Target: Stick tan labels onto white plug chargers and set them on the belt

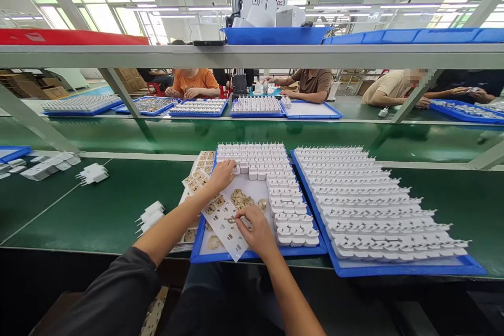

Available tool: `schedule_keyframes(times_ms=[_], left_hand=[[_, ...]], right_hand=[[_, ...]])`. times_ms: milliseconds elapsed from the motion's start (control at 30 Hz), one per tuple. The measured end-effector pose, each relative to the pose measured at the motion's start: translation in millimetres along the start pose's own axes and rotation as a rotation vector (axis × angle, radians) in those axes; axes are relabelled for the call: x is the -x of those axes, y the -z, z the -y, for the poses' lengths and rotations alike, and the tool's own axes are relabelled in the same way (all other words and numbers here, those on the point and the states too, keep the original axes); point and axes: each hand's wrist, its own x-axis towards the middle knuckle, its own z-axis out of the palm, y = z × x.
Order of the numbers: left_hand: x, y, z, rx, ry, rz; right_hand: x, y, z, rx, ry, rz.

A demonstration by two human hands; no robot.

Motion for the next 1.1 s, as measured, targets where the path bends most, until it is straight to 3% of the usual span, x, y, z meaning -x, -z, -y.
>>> schedule_keyframes(times_ms=[167,333,433,733,900,1100], left_hand=[[46.8,14.2,-11.1,0.311,0.065,-0.001],[118.8,18.2,-36.1,1.089,0.331,0.031],[142.8,15.8,-46.1,1.309,0.435,0.005],[162.4,8.5,-39.5,0.935,0.249,0.053],[170.1,6.4,-43.9,0.718,0.194,-0.039],[173.0,9.2,-42.5,0.565,-0.032,-0.127]], right_hand=[[3.0,2.5,-1.7,-0.161,-0.082,-0.053],[3.6,0.3,2.3,-0.546,-0.125,-0.066],[2.7,-3.4,5.8,-0.710,-0.154,-0.080],[3.1,-8.0,10.5,-0.868,-0.259,-0.062],[6.8,-6.7,20.8,-0.810,-0.292,-0.015],[8.5,-6.4,31.1,-0.709,-0.437,-0.238]])
